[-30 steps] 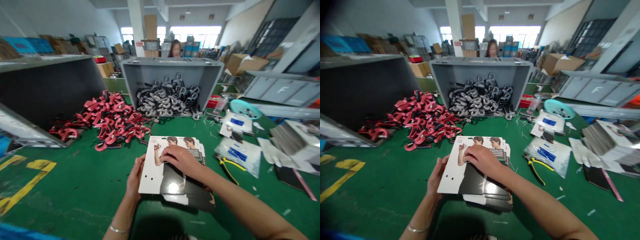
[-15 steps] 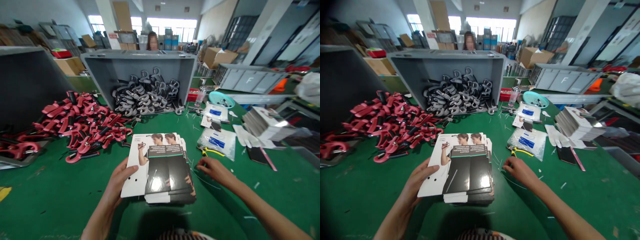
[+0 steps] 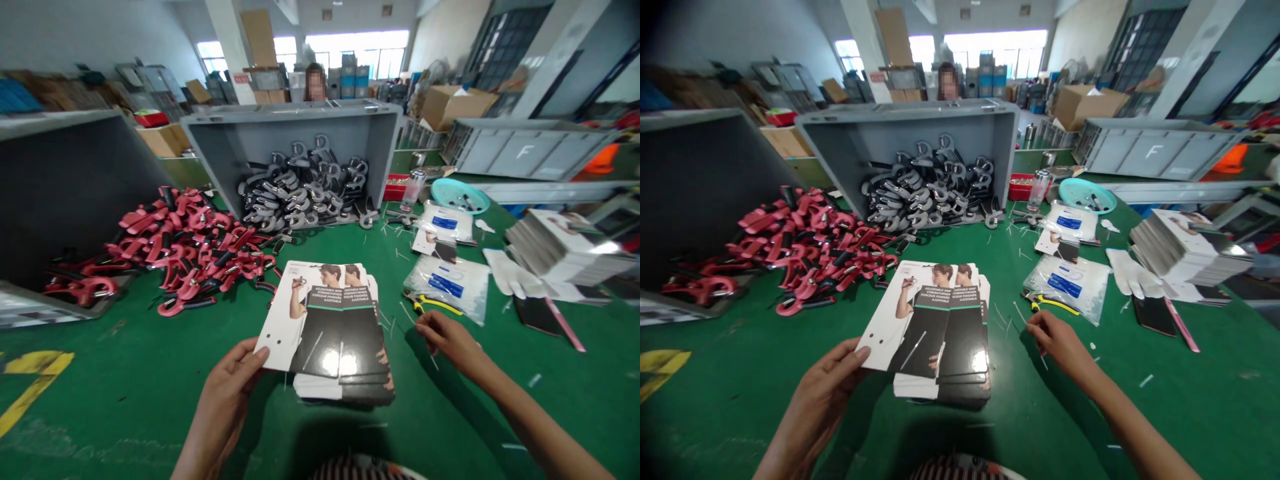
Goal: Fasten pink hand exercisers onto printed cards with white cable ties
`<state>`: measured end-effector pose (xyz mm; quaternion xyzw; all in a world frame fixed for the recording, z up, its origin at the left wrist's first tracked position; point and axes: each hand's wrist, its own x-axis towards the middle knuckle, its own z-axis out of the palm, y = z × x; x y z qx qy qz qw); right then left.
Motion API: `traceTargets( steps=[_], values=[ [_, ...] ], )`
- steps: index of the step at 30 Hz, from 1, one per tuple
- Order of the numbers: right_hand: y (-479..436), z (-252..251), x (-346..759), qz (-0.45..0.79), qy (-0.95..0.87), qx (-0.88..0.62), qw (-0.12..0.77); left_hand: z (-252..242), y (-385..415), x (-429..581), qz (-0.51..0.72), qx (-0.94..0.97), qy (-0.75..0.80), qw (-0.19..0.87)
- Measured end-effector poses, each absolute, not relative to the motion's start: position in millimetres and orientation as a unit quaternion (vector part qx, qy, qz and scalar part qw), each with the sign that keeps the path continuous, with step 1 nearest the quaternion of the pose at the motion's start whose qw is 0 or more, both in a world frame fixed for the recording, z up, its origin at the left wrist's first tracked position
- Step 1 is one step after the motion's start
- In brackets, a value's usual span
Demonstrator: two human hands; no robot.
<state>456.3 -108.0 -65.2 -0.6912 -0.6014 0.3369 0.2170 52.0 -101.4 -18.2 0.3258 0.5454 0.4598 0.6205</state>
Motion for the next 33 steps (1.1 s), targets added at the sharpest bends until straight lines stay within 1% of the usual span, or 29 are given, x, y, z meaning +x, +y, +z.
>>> traceTargets(
  steps=[2, 4, 7, 9, 12, 14, 16, 18, 20, 22, 27, 33],
  values=[
    [-97.8, -46.6, 458.6, 0.346, -0.571, -0.686, 0.288, -1.9, -95.3, 42.7, 0.522, 0.332, 0.537, 0.574],
    [-89.2, -26.6, 458.7, 0.340, -0.544, -0.685, 0.344, 19.7, -87.2, 32.0, 0.564, 0.380, 0.522, 0.515],
    [-80.4, 0.6, 454.6, 0.311, -0.510, -0.679, 0.426, 46.2, -78.8, 21.9, 0.546, 0.484, 0.509, 0.458],
    [-76.0, 17.3, 446.2, 0.318, -0.477, -0.643, 0.508, 51.9, -75.1, 22.4, 0.497, 0.527, 0.493, 0.482],
    [-69.2, 44.2, 419.1, 0.320, -0.433, -0.560, 0.630, 41.6, -67.7, 30.8, 0.453, 0.518, 0.454, 0.566],
    [-64.6, 61.4, 389.8, 0.307, -0.455, -0.509, 0.663, 28.2, -61.1, 37.9, 0.434, 0.493, 0.432, 0.617],
    [-60.1, 73.3, 354.6, 0.311, -0.531, -0.462, 0.639, 15.1, -54.5, 44.4, 0.415, 0.481, 0.414, 0.652],
    [-55.1, 76.6, 320.0, 0.318, -0.615, -0.441, 0.571, 5.7, -49.3, 49.2, 0.404, 0.481, 0.405, 0.665],
    [-49.7, 71.9, 292.9, 0.303, -0.678, -0.427, 0.516, 0.6, -46.0, 51.5, 0.404, 0.483, 0.406, 0.663],
    [-44.2, 63.2, 276.9, 0.275, -0.720, -0.418, 0.481, -1.5, -44.1, 51.2, 0.409, 0.487, 0.405, 0.657],
    [-35.5, 45.3, 270.7, 0.227, -0.752, -0.436, 0.440, -5.8, -39.8, 47.9, 0.407, 0.503, 0.399, 0.650],
    [-27.6, 36.4, 264.8, 0.192, -0.785, -0.436, 0.396, -3.2, -34.4, 50.4, 0.405, 0.515, 0.425, 0.625]
  ],
)
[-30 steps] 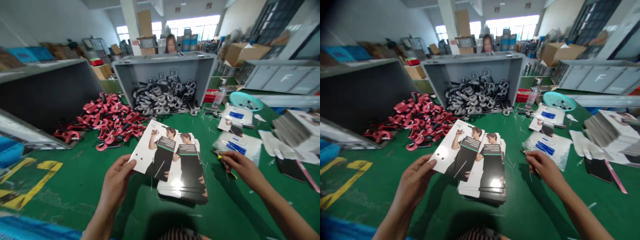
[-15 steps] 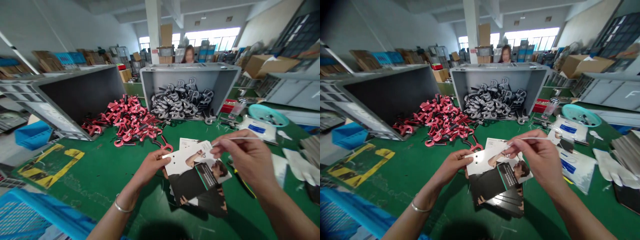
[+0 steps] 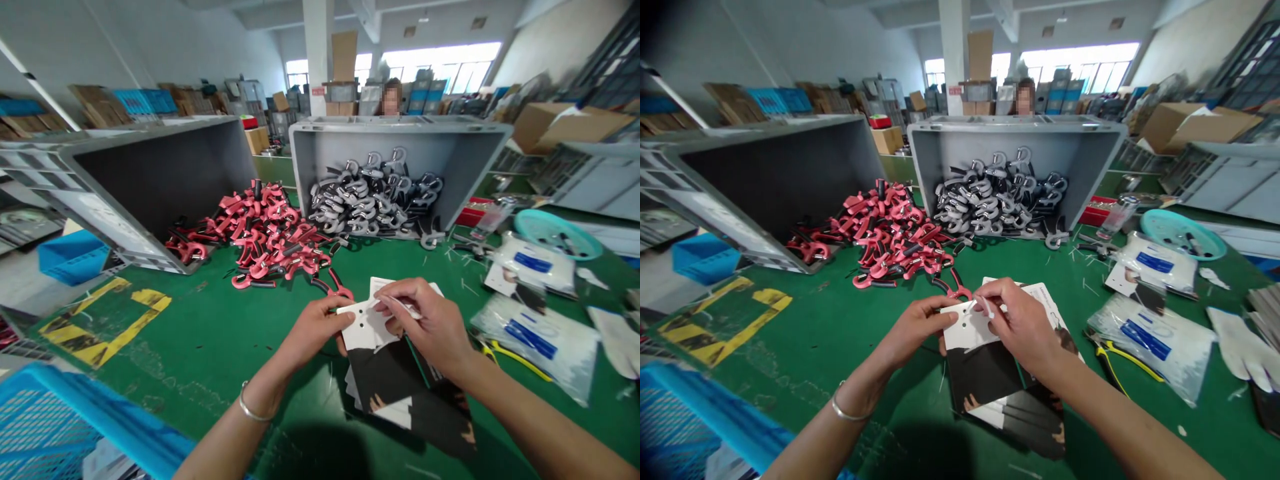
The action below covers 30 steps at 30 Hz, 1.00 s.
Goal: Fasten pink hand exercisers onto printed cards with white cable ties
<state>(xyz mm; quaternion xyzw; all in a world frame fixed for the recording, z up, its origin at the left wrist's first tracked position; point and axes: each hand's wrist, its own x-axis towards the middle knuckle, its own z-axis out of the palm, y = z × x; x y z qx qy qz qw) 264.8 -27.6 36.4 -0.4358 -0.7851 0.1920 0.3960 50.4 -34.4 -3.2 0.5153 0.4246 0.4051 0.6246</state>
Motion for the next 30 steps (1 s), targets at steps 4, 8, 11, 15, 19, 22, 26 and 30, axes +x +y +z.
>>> traceTargets(
  steps=[4, 8, 11, 15, 19, 22, 26, 30],
  values=[
    [-15.3, 41.7, 258.7, 0.166, -0.840, -0.366, 0.365, 13.8, -26.6, 46.2, 0.392, 0.544, 0.401, 0.625],
    [-12.6, 54.5, 262.7, 0.170, -0.807, -0.382, 0.417, 29.8, -15.5, 35.7, 0.394, 0.554, 0.392, 0.620],
    [-18.6, 60.8, 266.8, 0.140, -0.760, -0.408, 0.486, 31.3, -9.6, 29.7, 0.390, 0.557, 0.390, 0.621],
    [-24.1, 59.5, 265.0, 0.111, -0.779, -0.381, 0.485, 24.2, -6.1, 28.8, 0.389, 0.549, 0.391, 0.628],
    [-22.1, 53.6, 258.8, 0.104, -0.794, -0.372, 0.470, 21.8, -5.5, 32.2, 0.389, 0.551, 0.383, 0.631],
    [-14.4, 49.4, 254.7, 0.131, -0.815, -0.367, 0.429, 25.5, -6.1, 36.0, 0.394, 0.556, 0.383, 0.624],
    [3.5, 45.9, 252.1, 0.193, -0.845, -0.346, 0.359, 32.0, -4.1, 42.7, 0.400, 0.556, 0.386, 0.618],
    [17.7, 41.0, 254.8, 0.374, -0.775, -0.393, 0.324, 26.2, 2.7, 45.8, 0.417, 0.539, 0.373, 0.630]
  ],
)
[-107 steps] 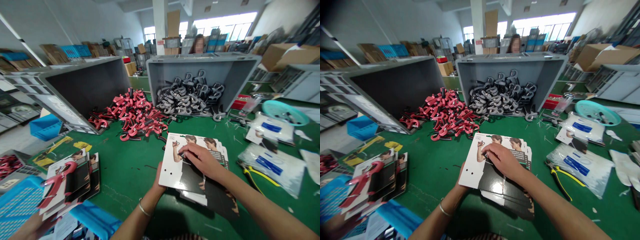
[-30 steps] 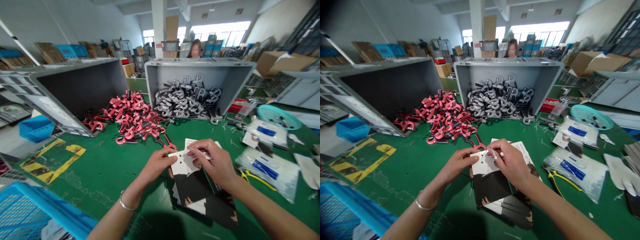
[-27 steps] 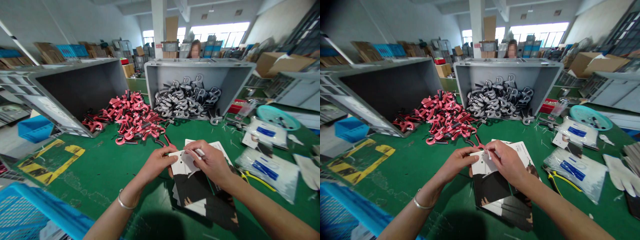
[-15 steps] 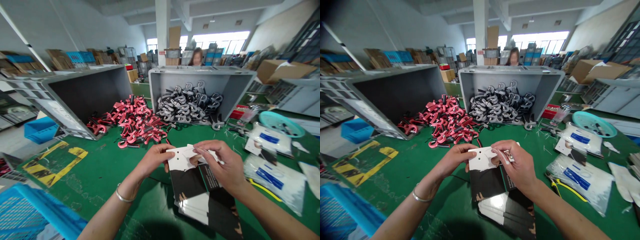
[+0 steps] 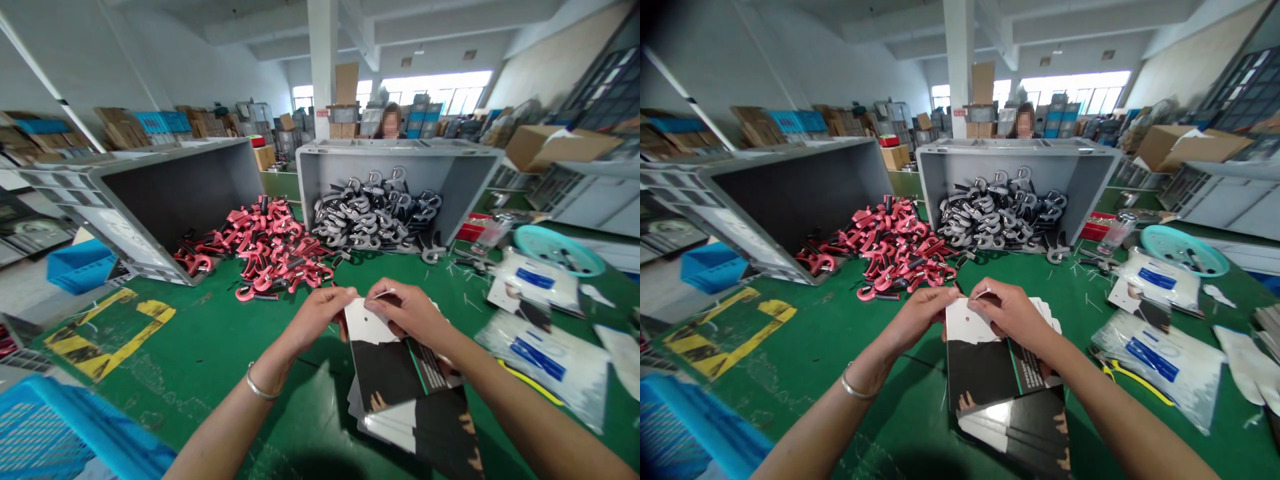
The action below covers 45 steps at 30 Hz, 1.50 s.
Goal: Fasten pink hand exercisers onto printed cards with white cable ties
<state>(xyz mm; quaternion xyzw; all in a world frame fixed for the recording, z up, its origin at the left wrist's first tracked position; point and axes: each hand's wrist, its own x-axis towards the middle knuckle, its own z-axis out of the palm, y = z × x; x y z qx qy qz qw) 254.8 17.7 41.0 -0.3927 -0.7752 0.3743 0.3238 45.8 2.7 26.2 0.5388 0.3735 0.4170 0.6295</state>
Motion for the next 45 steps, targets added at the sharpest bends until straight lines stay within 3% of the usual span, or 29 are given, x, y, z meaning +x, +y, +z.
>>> traceTargets(
  steps=[3, 11, 18, 23, 32, 42, 45],
  values=[
    [21.6, 33.3, 256.2, 0.446, -0.716, -0.409, 0.348, 9.4, 2.7, 47.4, 0.445, 0.529, 0.390, 0.609],
    [21.1, 24.1, 251.1, 0.466, -0.708, -0.407, 0.341, -29.4, -26.5, 52.9, 0.514, 0.521, 0.433, 0.525],
    [15.7, 23.8, 248.6, 0.489, -0.714, -0.411, 0.288, -21.5, -71.2, 25.6, 0.403, 0.655, 0.420, 0.481],
    [17.4, 16.1, 245.1, 0.438, -0.755, -0.396, 0.286, -41.8, -61.4, 45.3, 0.532, 0.611, 0.449, 0.377],
    [21.7, 12.5, 250.4, 0.368, -0.819, -0.333, 0.287, -52.0, -45.1, 75.3, 0.578, 0.489, 0.408, 0.510],
    [14.6, 17.9, 252.1, 0.339, -0.871, -0.241, 0.263, -36.4, -57.4, 68.8, 0.598, 0.393, 0.382, 0.585],
    [15.0, 18.3, 252.0, 0.355, -0.867, -0.225, 0.268, -34.3, -49.6, 54.6, 0.586, 0.423, 0.423, 0.546]
  ],
)
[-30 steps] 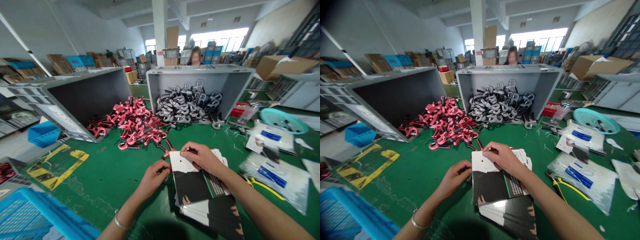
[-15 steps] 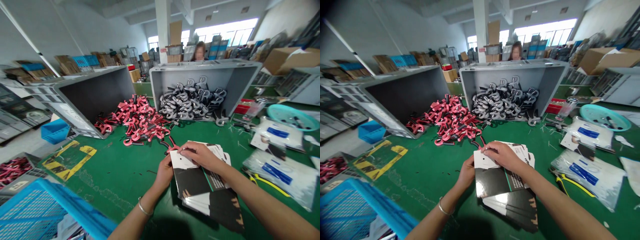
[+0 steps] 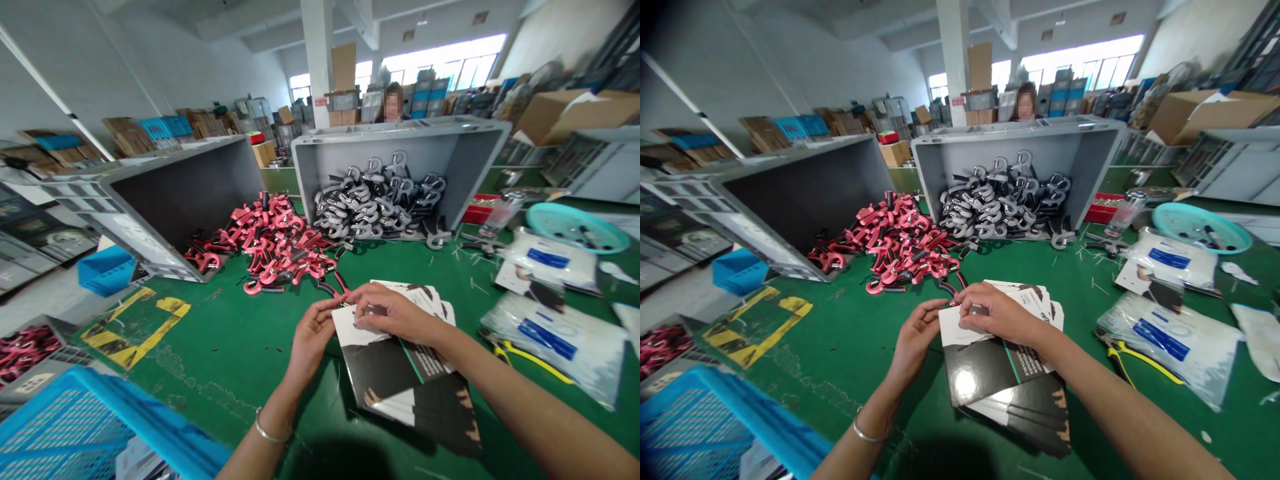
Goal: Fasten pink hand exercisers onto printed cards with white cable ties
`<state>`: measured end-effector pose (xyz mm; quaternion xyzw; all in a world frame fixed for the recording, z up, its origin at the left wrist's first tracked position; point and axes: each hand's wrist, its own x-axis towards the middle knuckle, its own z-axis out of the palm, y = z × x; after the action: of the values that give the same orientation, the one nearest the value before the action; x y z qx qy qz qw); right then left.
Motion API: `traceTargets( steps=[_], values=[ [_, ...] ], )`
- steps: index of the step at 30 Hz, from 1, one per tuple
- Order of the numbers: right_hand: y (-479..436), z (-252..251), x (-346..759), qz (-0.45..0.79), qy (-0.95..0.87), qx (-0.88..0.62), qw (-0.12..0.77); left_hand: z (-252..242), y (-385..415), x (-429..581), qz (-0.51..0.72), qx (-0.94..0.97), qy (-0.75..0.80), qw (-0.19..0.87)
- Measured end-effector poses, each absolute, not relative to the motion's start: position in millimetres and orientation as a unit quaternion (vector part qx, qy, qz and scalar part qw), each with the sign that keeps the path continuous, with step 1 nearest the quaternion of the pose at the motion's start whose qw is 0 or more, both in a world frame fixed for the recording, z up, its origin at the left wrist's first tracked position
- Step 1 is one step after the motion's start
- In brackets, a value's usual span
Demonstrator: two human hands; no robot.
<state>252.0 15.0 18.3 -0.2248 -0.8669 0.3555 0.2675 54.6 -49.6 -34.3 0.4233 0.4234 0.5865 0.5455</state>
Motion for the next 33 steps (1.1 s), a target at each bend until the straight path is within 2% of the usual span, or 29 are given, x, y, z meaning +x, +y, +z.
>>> traceTargets(
  steps=[3, 7, 10, 14, 19, 23, 29, 33],
  values=[
    [15.0, 19.5, 251.5, 0.349, -0.872, -0.227, 0.257, -32.1, -36.6, 42.1, 0.519, 0.471, 0.468, 0.539],
    [14.1, 20.7, 251.6, 0.360, -0.861, -0.245, 0.262, -23.9, -26.4, 36.3, 0.433, 0.459, 0.410, 0.658],
    [14.3, 18.7, 253.5, 0.385, -0.844, -0.260, 0.267, -18.0, -29.4, 36.2, 0.424, 0.436, 0.386, 0.694],
    [15.8, 14.9, 255.6, 0.429, -0.814, -0.296, 0.257, -23.7, -38.7, 38.0, 0.453, 0.407, 0.380, 0.696],
    [15.4, 14.6, 252.5, 0.403, -0.821, -0.298, 0.271, -45.7, -50.1, 44.6, 0.525, 0.346, 0.371, 0.683],
    [13.4, 13.5, 249.7, 0.445, -0.789, -0.319, 0.278, -54.4, -56.7, 52.6, 0.534, 0.349, 0.373, 0.674],
    [14.7, 8.6, 248.7, 0.484, -0.762, -0.326, 0.280, -57.4, -54.8, 62.8, 0.577, 0.365, 0.401, 0.611],
    [15.7, 10.6, 247.9, 0.460, -0.775, -0.334, 0.274, -57.4, -53.4, 66.8, 0.588, 0.356, 0.416, 0.596]
  ],
)
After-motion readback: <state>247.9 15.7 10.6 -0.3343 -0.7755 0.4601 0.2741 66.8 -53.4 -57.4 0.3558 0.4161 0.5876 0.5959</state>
